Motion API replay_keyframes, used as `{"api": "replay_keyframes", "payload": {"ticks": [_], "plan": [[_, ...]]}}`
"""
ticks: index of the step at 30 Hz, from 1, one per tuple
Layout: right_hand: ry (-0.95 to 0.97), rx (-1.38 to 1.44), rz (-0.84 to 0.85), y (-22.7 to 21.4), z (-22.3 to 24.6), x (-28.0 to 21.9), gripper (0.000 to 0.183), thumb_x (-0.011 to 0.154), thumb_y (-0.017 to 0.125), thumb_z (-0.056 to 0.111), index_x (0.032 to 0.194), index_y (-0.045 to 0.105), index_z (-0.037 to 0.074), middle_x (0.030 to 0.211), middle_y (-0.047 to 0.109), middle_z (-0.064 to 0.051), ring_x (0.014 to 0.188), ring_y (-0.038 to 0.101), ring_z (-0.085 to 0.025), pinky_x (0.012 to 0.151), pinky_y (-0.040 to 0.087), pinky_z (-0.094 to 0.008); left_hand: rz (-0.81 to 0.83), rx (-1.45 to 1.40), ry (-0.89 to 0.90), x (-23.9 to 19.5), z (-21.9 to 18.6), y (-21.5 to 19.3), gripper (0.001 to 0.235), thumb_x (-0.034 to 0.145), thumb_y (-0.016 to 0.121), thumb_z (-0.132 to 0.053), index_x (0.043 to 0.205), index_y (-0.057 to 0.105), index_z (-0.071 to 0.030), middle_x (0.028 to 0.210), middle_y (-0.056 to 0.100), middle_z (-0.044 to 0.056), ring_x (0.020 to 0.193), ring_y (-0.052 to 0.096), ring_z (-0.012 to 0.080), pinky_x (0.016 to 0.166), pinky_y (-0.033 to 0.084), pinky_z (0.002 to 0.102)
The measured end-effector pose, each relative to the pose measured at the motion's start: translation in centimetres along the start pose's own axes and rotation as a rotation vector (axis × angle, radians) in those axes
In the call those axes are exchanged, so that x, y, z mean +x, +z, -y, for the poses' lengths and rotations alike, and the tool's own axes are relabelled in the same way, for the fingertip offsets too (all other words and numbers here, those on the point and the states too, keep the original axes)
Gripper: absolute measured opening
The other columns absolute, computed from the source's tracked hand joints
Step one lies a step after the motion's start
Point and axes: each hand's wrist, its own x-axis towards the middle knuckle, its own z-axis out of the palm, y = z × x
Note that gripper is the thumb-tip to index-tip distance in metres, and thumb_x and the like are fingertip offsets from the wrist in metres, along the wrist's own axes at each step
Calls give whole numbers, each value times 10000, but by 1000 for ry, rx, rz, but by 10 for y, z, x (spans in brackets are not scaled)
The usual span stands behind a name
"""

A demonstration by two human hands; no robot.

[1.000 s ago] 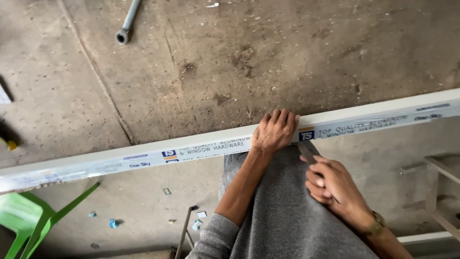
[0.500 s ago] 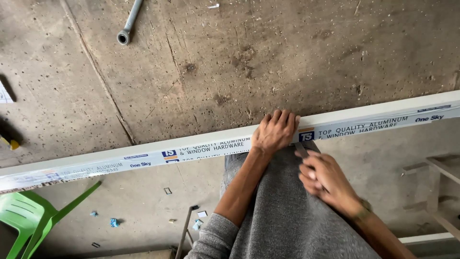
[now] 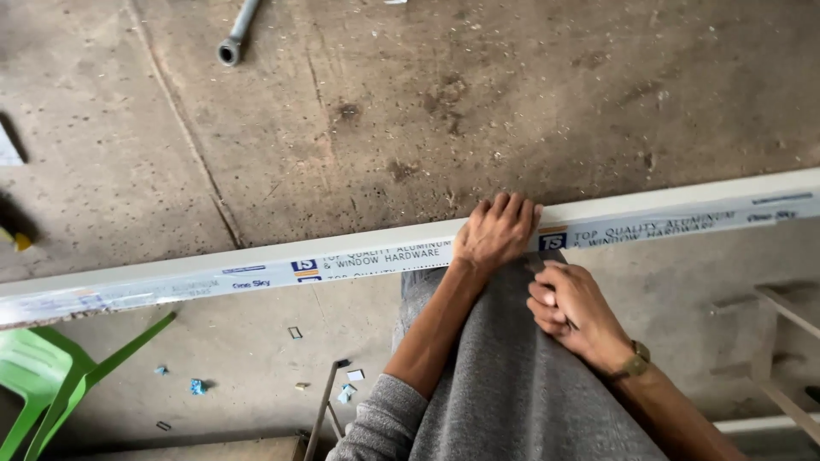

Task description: Smoothing and deburring the edges of aluminum window profiles using a hand file.

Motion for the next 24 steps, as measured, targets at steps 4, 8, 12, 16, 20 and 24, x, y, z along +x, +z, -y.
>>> {"api": "replay_keyframes", "payload": {"ticks": [4, 8, 12, 16, 20, 24], "plan": [[58, 42, -26, 1, 6, -31, 299, 978, 432, 10, 1202, 610, -74, 540, 257, -22, 361, 180, -93, 310, 55, -269, -80, 51, 25, 1, 1, -10, 281, 1060, 559, -231, 814, 608, -105, 804, 609, 68, 712, 589, 277, 557, 485, 431], [50, 11, 16, -10, 0, -21, 161, 1038, 453, 63, 1152, 555, 13, 579, 322, 28, 398, 269, -85, 339, 168, -252, 44, 1, 17, -1, 0, 0, 284, 1072, 510, -273, 865, 613, -108, 844, 626, 64, 728, 592, 256, 573, 533, 439], [42, 60, 8, -12, 2, -14, 221, 1025, 451, 42, 1165, 602, -39, 565, 291, 15, 387, 227, -78, 340, 113, -264, 161, -37, -9, -3, 2, 9, 305, 1083, 453, -319, 944, 626, -111, 919, 645, 64, 754, 601, 242, 615, 567, 448], [49, 42, 14, -16, 3, -20, 77, 1030, 453, 34, 1070, 518, 22, 564, 288, 29, 395, 243, -85, 365, 136, -274, -84, 95, 42, 4, -2, -8, 278, 1055, 569, -243, 801, 601, -134, 798, 609, 38, 713, 587, 238, 534, 510, 395], [9, 12, -39, -25, -4, -1, 380, 959, 477, 52, 1308, 564, -71, 550, 295, 36, 358, 263, -80, 296, 160, -254, -74, 53, 61, 6, 2, -11, 251, 1028, 532, -230, 816, 607, -120, 792, 570, 62, 740, 613, 278, 593, 528, 406], [36, -9, -70, -22, 14, -41, 504, 918, 492, 57, 1378, 476, -148, 562, 228, 31, 347, 226, -97, 256, 167, -266, -208, 120, 99, 12, -1, -13, 271, 1003, 534, -209, 743, 581, -146, 712, 494, 47, 702, 614, 256, 581, 526, 334]]}}
